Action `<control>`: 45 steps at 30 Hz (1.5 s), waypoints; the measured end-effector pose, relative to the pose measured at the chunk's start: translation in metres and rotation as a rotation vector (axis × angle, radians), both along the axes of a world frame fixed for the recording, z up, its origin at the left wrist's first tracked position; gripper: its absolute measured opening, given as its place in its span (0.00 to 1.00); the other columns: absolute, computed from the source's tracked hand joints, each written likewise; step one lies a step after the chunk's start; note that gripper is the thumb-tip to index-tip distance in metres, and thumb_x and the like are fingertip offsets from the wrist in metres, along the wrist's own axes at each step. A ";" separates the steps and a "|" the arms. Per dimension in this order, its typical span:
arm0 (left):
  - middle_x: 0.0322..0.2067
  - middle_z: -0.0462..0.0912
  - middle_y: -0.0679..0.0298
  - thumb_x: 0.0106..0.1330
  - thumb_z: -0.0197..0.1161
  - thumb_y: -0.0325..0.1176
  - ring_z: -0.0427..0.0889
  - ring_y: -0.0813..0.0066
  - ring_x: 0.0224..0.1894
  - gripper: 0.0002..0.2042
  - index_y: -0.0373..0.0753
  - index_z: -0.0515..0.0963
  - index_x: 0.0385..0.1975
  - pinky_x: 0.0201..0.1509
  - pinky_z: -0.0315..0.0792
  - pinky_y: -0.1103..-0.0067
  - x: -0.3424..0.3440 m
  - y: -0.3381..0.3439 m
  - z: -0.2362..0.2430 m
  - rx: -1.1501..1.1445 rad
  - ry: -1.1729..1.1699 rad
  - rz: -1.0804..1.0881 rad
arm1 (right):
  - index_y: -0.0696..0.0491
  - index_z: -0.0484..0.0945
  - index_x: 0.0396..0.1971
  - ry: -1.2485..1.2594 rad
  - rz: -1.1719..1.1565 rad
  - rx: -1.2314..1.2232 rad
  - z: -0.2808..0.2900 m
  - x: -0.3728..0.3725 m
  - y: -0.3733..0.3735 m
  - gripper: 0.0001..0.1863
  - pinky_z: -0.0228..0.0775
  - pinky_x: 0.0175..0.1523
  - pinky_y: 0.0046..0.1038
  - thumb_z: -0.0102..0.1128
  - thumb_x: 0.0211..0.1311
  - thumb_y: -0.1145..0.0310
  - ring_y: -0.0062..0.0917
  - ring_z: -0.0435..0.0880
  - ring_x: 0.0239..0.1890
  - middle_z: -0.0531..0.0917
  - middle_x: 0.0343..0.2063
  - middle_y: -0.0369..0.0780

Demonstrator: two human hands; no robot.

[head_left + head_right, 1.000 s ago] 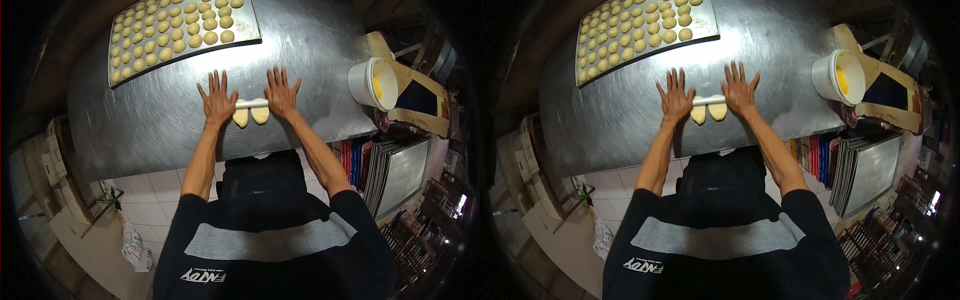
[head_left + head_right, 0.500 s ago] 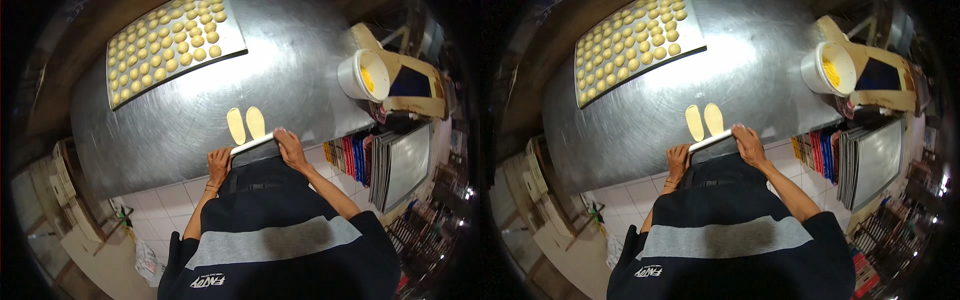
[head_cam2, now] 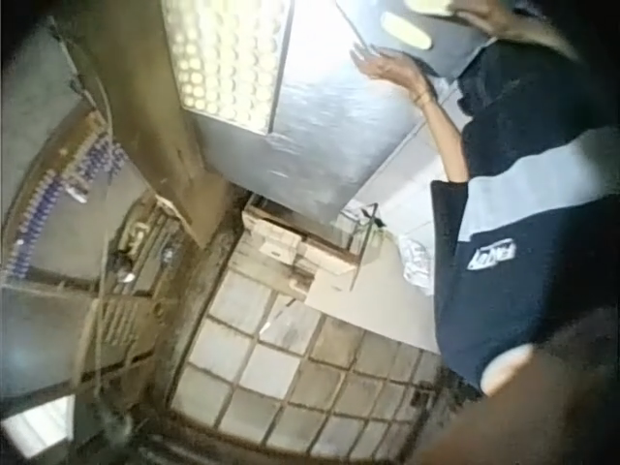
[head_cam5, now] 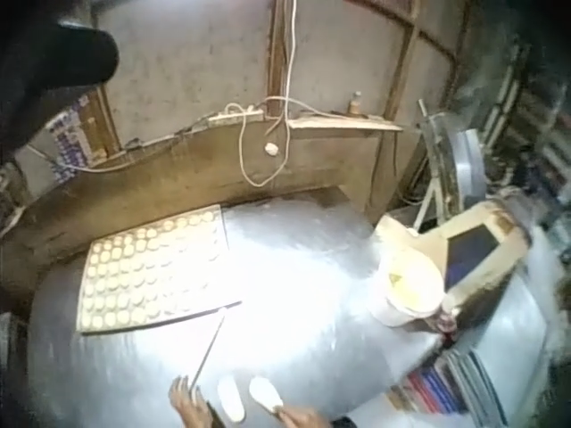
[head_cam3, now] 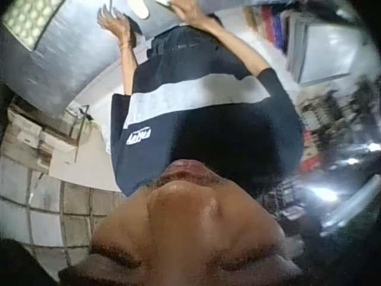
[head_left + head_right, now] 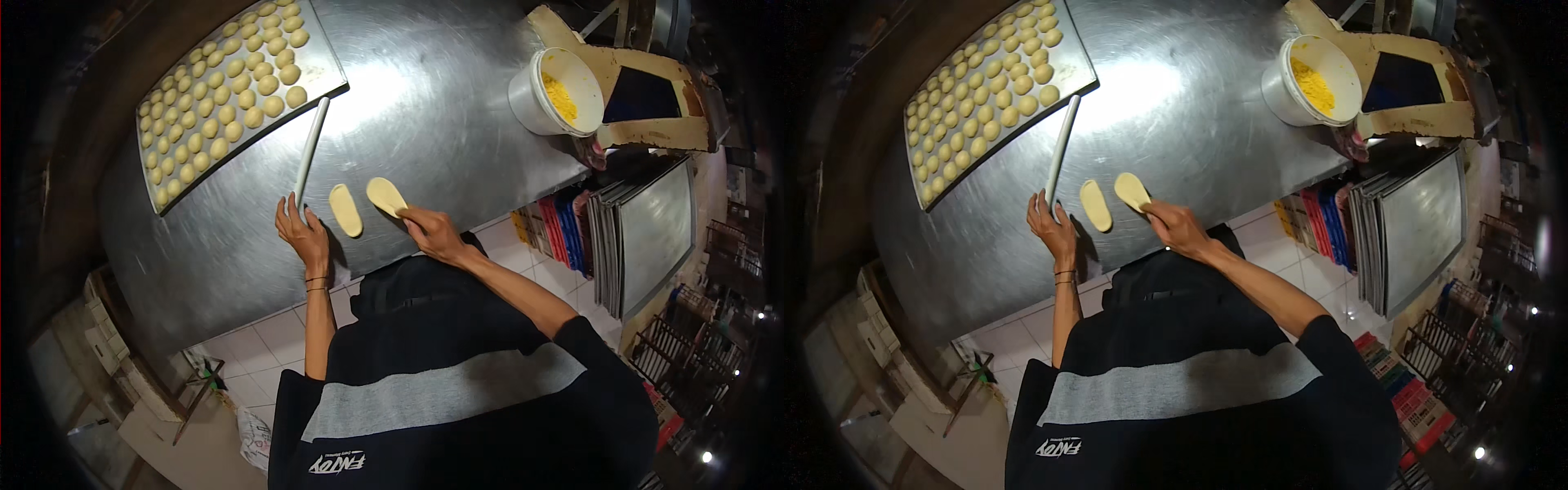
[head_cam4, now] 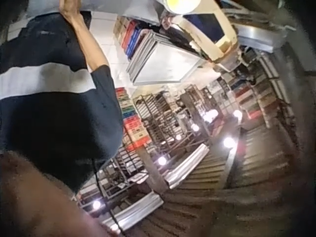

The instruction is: Roll out small balls of dough into oval shapes on a metal table using a rolling pin.

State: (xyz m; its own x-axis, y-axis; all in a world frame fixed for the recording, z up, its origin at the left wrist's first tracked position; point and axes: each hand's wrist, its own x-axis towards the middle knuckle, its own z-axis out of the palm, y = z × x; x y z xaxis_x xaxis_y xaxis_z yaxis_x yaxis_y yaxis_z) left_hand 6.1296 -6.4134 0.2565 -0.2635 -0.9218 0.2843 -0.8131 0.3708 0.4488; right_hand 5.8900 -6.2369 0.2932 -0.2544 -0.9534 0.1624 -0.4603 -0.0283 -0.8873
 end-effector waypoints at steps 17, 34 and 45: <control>0.48 0.87 0.48 0.70 0.62 0.21 0.84 0.47 0.52 0.11 0.32 0.83 0.50 0.58 0.77 0.62 -0.268 0.078 0.015 0.445 0.417 -0.431 | 0.58 0.84 0.44 0.311 -0.210 0.127 0.017 -0.211 0.066 0.16 0.71 0.55 0.40 0.59 0.57 0.86 0.43 0.83 0.52 0.86 0.43 0.45; 0.51 0.87 0.53 0.77 0.62 0.31 0.83 0.50 0.56 0.14 0.40 0.83 0.59 0.57 0.79 0.67 -0.276 0.066 0.055 0.470 0.429 -0.837 | 0.59 0.85 0.52 0.528 -0.414 0.447 0.021 -0.132 0.101 0.23 0.65 0.68 0.45 0.60 0.54 0.83 0.51 0.68 0.69 0.75 0.64 0.51; 0.52 0.89 0.59 0.82 0.56 0.31 0.87 0.73 0.49 0.13 0.37 0.83 0.59 0.54 0.81 0.74 0.067 0.001 0.066 0.734 0.312 0.124 | 0.54 0.82 0.55 0.259 0.492 0.463 -0.033 0.060 -0.072 0.15 0.76 0.39 0.49 0.58 0.72 0.73 0.52 0.87 0.33 0.88 0.33 0.51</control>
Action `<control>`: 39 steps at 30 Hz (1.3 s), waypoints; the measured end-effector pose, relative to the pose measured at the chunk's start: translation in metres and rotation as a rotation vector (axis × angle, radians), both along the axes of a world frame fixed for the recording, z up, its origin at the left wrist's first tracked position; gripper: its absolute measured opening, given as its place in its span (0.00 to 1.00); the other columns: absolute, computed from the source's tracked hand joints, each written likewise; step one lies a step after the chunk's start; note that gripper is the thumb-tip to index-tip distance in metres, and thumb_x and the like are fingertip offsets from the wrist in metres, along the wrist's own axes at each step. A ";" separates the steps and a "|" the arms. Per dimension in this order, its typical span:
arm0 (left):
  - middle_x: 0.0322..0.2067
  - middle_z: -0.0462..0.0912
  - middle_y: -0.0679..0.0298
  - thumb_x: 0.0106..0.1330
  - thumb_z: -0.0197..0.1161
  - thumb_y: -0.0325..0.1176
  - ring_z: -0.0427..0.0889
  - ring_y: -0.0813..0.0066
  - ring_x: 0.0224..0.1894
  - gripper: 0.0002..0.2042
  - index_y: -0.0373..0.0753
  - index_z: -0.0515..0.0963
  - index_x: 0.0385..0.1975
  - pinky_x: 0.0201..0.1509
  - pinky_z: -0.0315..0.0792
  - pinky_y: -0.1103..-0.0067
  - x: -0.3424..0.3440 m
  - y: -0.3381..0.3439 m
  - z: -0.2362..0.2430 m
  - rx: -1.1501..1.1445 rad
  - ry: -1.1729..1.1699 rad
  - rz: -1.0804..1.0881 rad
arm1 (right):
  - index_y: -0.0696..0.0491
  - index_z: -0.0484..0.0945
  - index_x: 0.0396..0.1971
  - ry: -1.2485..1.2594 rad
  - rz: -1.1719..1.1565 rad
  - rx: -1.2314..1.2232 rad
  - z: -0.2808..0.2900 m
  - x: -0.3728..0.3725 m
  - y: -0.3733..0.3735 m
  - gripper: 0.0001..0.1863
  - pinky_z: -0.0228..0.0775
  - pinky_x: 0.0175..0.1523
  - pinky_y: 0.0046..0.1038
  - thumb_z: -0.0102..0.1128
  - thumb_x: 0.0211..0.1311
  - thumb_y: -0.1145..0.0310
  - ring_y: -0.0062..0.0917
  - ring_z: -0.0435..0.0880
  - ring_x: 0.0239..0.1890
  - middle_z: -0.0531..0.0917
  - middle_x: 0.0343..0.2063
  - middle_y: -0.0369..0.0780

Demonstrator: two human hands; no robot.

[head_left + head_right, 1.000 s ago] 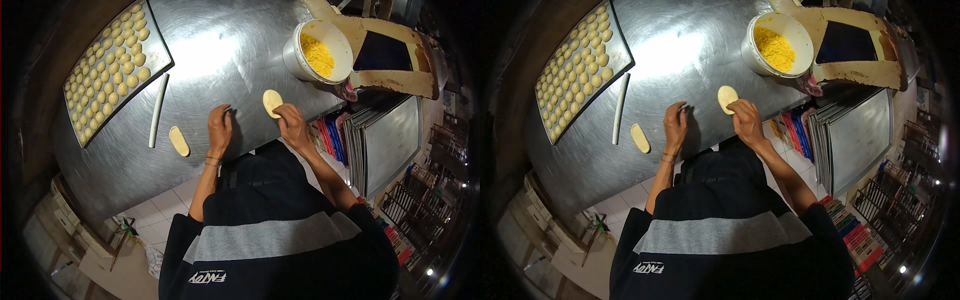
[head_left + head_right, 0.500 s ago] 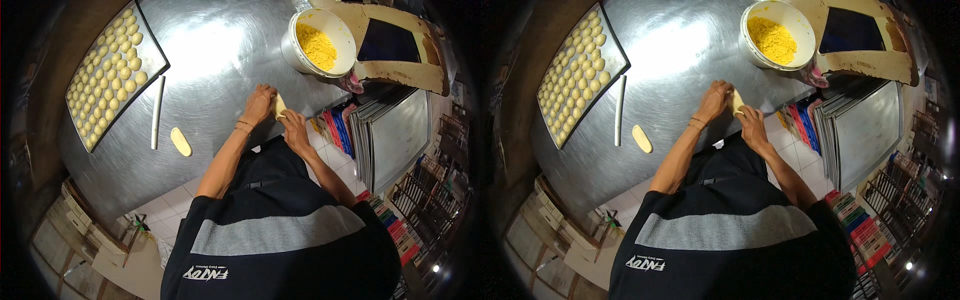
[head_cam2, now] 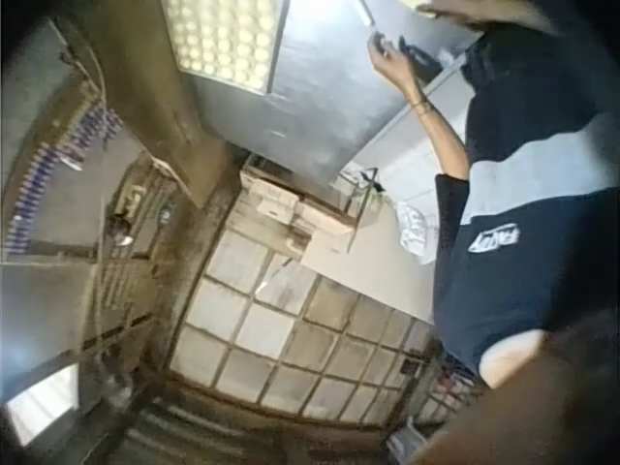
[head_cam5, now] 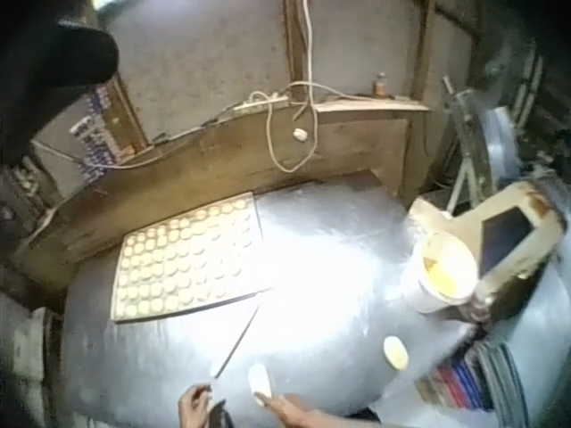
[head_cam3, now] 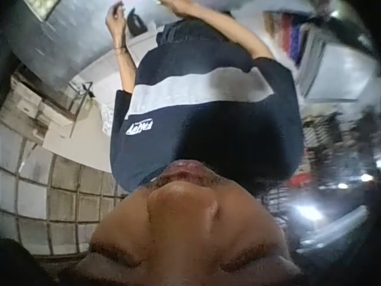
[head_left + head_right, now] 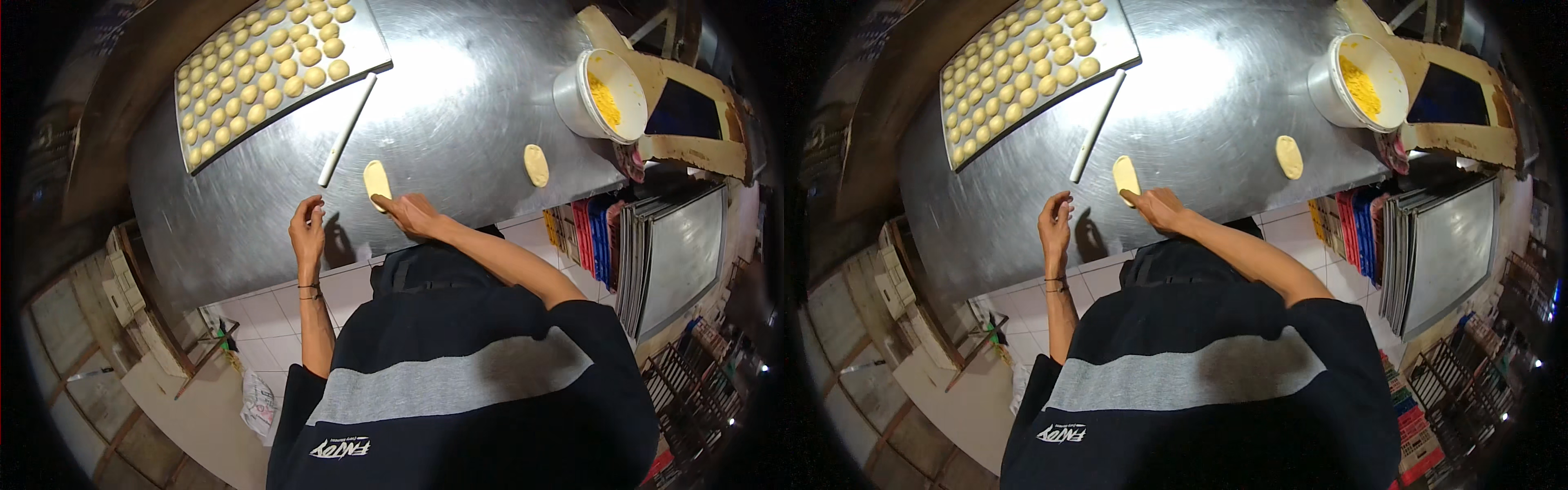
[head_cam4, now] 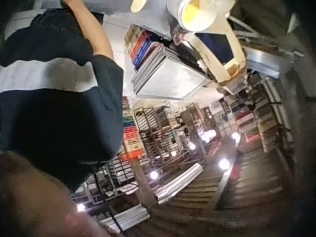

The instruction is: Roll out small balls of dough into oval shapes on a metal table using a rolling pin.

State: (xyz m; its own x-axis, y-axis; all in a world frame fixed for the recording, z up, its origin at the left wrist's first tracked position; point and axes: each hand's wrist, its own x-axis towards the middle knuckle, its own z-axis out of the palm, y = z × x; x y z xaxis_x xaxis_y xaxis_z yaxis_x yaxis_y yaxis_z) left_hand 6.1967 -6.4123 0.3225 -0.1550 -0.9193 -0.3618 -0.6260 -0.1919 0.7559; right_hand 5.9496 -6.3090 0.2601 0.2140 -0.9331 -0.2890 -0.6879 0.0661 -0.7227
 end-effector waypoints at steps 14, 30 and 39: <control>0.50 0.89 0.58 0.82 0.57 0.31 0.88 0.70 0.53 0.13 0.34 0.82 0.58 0.56 0.82 0.77 -0.132 0.037 -0.051 0.156 0.337 -0.218 | 0.61 0.85 0.45 -0.185 -0.618 -0.431 0.118 -0.104 0.099 0.11 0.78 0.47 0.39 0.68 0.62 0.79 0.41 0.88 0.42 0.88 0.39 0.47; 0.41 0.86 0.54 0.68 0.69 0.28 0.84 0.49 0.44 0.08 0.38 0.85 0.45 0.48 0.79 0.63 -0.376 0.077 -0.065 -0.298 0.255 -0.802 | 0.59 0.86 0.45 0.021 -0.507 -0.378 0.023 -0.236 0.145 0.19 0.77 0.56 0.40 0.59 0.53 0.87 0.42 0.81 0.56 0.85 0.44 0.45; 0.40 0.85 0.55 0.68 0.68 0.28 0.81 0.49 0.50 0.06 0.38 0.84 0.42 0.52 0.77 0.60 -0.379 0.072 -0.069 -0.294 0.133 -0.824 | 0.57 0.89 0.44 0.234 -0.561 -0.270 0.027 -0.207 0.190 0.15 0.72 0.61 0.43 0.59 0.60 0.81 0.45 0.82 0.58 0.86 0.56 0.48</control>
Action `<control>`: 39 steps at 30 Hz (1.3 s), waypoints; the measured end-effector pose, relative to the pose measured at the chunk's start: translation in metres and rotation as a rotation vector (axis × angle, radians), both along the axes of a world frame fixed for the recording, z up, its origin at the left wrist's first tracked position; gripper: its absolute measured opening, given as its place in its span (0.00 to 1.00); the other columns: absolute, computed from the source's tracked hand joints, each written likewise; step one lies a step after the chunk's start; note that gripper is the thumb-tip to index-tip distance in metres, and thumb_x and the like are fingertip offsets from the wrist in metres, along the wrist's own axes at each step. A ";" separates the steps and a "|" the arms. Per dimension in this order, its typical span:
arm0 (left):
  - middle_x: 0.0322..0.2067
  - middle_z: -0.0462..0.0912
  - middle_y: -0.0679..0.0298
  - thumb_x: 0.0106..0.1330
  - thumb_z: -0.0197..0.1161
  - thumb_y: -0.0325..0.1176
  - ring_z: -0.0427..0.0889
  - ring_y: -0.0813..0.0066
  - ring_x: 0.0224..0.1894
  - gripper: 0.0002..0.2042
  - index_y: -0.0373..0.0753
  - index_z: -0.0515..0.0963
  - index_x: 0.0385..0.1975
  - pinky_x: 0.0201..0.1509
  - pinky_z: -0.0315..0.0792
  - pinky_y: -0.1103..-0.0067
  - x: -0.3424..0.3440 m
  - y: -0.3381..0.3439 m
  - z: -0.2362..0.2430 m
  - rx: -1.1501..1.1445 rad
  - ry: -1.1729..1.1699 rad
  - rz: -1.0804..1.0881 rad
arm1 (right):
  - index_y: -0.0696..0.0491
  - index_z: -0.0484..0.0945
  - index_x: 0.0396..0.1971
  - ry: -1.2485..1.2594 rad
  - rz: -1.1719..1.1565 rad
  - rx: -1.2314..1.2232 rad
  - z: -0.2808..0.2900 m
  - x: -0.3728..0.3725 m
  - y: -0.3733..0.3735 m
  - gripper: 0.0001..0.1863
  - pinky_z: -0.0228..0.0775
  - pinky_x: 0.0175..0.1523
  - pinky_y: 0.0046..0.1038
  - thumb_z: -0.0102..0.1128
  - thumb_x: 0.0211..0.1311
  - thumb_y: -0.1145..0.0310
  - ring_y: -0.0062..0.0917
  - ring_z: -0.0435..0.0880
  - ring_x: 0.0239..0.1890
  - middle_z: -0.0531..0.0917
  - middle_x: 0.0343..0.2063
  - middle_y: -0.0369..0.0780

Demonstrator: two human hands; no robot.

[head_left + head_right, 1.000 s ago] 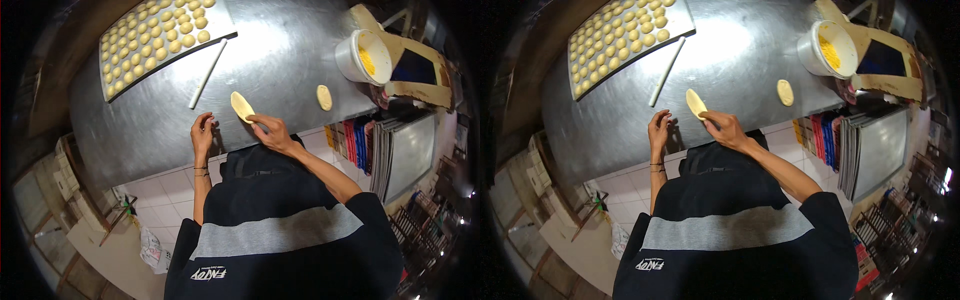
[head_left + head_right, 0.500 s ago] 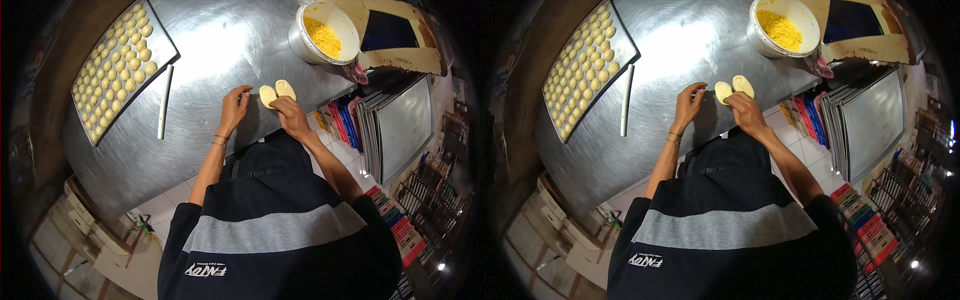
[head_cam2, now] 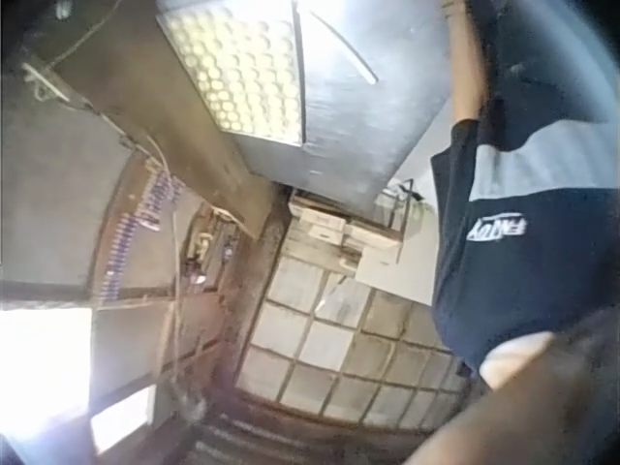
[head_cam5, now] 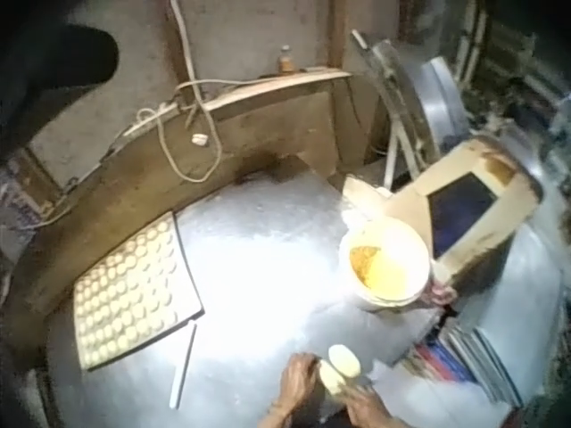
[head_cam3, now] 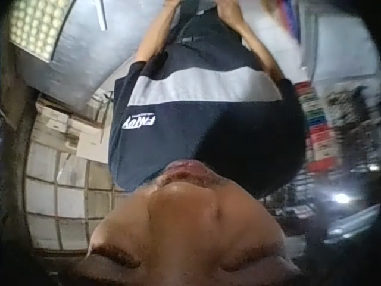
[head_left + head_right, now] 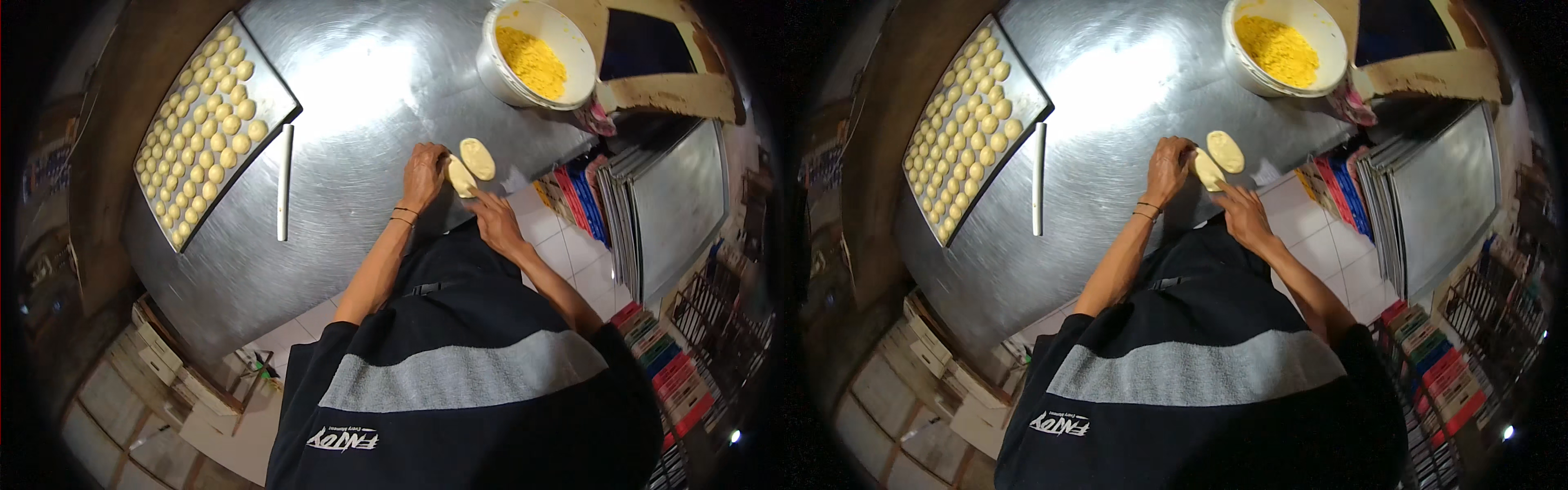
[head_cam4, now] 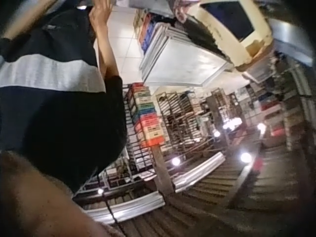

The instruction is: Roll out small balls of dough into oval shapes on a metal table using a rolling pin.

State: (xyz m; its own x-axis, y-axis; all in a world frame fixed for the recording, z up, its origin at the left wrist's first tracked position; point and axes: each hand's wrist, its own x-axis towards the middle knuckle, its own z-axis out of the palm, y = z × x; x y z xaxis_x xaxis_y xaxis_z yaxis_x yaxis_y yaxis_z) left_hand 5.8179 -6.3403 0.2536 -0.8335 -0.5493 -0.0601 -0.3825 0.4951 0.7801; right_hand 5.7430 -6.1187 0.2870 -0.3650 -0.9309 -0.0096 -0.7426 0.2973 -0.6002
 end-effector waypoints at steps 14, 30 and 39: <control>0.38 0.76 0.45 0.70 0.65 0.28 0.77 0.42 0.44 0.10 0.32 0.72 0.43 0.49 0.71 0.56 0.335 -0.155 0.002 -0.183 -0.197 0.395 | 0.60 0.87 0.50 -0.424 0.033 -0.044 0.044 0.095 -0.242 0.15 0.80 0.55 0.40 0.58 0.69 0.75 0.49 0.89 0.47 0.90 0.45 0.54; 0.26 0.80 0.50 0.80 0.59 0.40 0.82 0.42 0.28 0.13 0.35 0.72 0.49 0.34 0.73 0.59 0.388 -0.106 -0.048 0.014 0.043 1.144 | 0.58 0.79 0.44 -0.152 0.300 0.149 -0.005 0.196 -0.552 0.14 0.72 0.31 0.35 0.67 0.67 0.64 0.29 0.79 0.23 0.80 0.21 0.43; 0.23 0.83 0.64 0.75 0.69 0.39 0.85 0.75 0.29 0.16 0.31 0.78 0.34 0.34 0.76 0.74 0.398 -0.115 -0.027 0.424 0.180 1.019 | 0.57 0.77 0.56 -0.661 -0.004 0.201 0.002 0.239 -0.291 0.25 0.75 0.38 0.29 0.76 0.64 0.66 0.20 0.79 0.30 0.80 0.32 0.38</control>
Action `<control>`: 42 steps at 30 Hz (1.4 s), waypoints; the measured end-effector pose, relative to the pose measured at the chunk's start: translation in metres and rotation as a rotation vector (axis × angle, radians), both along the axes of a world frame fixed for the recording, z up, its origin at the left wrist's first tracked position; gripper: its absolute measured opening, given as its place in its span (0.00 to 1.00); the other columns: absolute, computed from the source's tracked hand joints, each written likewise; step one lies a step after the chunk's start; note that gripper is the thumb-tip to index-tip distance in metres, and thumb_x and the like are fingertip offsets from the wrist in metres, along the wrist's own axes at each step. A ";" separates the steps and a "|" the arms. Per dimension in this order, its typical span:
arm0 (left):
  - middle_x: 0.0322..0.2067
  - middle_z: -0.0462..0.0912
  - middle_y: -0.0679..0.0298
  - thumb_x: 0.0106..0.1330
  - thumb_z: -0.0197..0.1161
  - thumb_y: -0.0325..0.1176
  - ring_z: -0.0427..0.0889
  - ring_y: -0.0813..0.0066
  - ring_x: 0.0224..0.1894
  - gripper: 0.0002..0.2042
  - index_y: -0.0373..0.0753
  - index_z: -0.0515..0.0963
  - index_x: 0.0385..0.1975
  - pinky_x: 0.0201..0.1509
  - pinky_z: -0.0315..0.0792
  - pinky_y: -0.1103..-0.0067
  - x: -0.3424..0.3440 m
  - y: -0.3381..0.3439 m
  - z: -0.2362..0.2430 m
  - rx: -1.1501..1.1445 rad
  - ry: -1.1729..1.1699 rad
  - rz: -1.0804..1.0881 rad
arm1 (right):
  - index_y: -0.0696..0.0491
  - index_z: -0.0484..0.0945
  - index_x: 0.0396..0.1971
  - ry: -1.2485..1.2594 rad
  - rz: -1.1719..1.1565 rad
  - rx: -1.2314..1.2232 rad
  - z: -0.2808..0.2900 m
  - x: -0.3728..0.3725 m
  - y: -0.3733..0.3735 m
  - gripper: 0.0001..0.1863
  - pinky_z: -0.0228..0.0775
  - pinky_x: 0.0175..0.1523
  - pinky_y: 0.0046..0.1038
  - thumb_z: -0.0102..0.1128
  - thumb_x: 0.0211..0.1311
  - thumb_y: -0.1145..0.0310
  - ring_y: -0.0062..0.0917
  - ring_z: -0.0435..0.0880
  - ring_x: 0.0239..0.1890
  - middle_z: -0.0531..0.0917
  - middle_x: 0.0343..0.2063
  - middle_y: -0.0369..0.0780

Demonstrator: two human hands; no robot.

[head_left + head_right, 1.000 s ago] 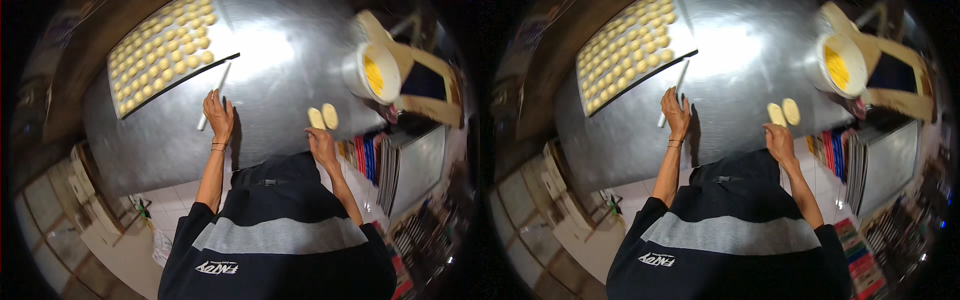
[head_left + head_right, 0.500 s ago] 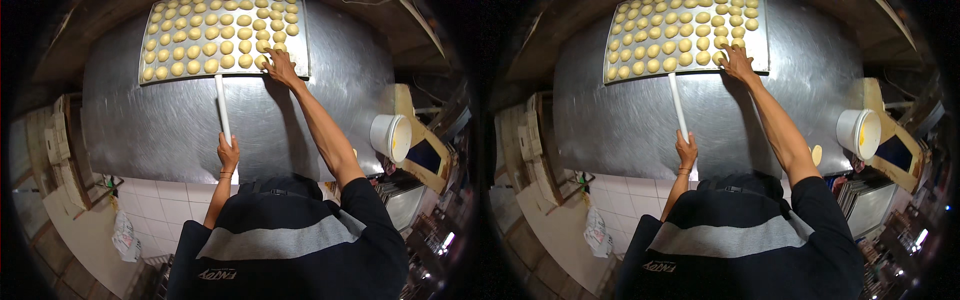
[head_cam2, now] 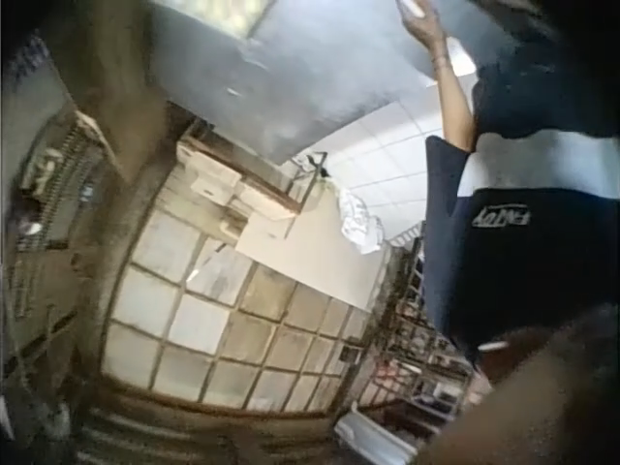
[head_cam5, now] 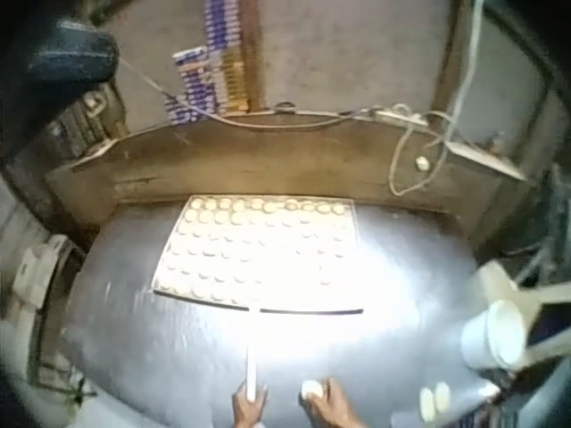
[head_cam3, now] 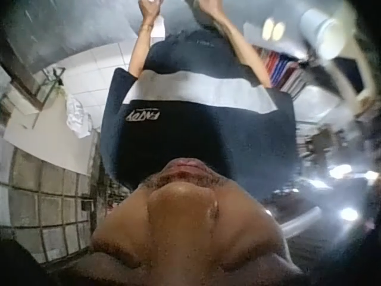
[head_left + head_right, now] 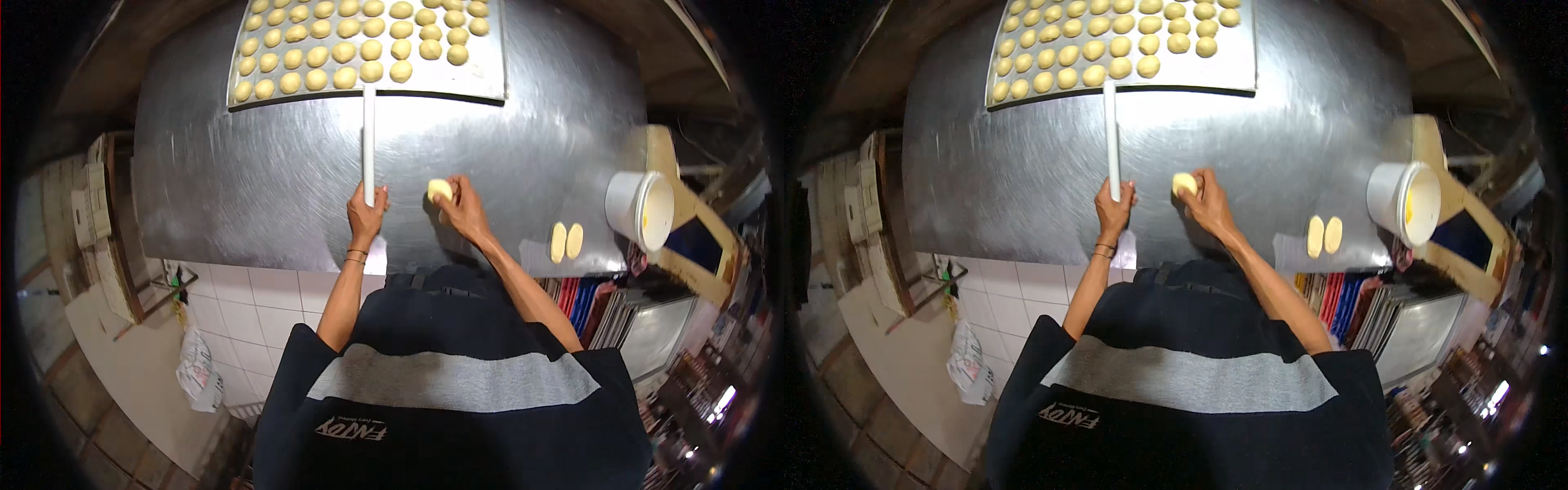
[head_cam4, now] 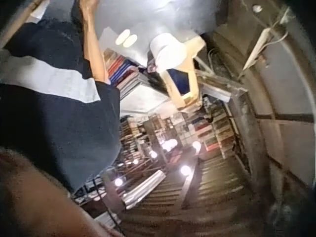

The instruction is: Roll out small balls of dough into oval shapes on a metal table using a rolling pin.

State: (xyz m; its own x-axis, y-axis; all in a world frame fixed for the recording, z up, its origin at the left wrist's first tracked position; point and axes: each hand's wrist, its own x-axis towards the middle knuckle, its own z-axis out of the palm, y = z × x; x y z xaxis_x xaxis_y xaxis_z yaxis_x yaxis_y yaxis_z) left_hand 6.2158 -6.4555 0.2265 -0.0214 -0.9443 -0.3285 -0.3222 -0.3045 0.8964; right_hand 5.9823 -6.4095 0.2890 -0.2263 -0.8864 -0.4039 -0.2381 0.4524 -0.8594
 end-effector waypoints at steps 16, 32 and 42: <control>0.43 0.82 0.43 0.65 0.67 0.24 0.79 0.42 0.49 0.12 0.28 0.81 0.46 0.58 0.73 0.57 -0.139 0.060 0.016 -0.622 -0.200 -0.440 | 0.58 0.80 0.54 0.699 0.063 -0.385 -0.038 -0.113 0.115 0.22 0.70 0.63 0.45 0.68 0.58 0.76 0.48 0.79 0.58 0.82 0.51 0.50; 0.64 0.71 0.45 0.67 0.65 0.21 0.73 0.43 0.61 0.25 0.37 0.74 0.66 0.64 0.64 0.47 -0.058 0.096 0.051 -0.757 -0.697 -0.582 | 0.53 0.68 0.71 0.644 0.124 -0.187 0.006 -0.035 0.133 0.37 0.65 0.69 0.53 0.71 0.62 0.73 0.52 0.76 0.65 0.73 0.66 0.56; 0.70 0.76 0.55 0.73 0.66 0.47 0.71 0.54 0.74 0.32 0.42 0.70 0.75 0.75 0.57 0.43 -0.017 0.099 0.043 -0.804 -0.689 -0.904 | 0.48 0.67 0.76 0.969 0.638 -0.124 -0.026 -0.077 0.146 0.29 0.30 0.78 0.74 0.48 0.80 0.57 0.34 0.46 0.86 0.55 0.83 0.41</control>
State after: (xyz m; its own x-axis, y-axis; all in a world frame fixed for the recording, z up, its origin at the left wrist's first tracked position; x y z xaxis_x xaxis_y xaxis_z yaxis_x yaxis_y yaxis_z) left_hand 6.1992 -6.3565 0.2695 -0.7760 -0.6231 0.0976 -0.5723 0.7607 0.3062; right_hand 5.9051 -6.2630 0.2635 0.1088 -0.9719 -0.2086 -0.9729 -0.0611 -0.2228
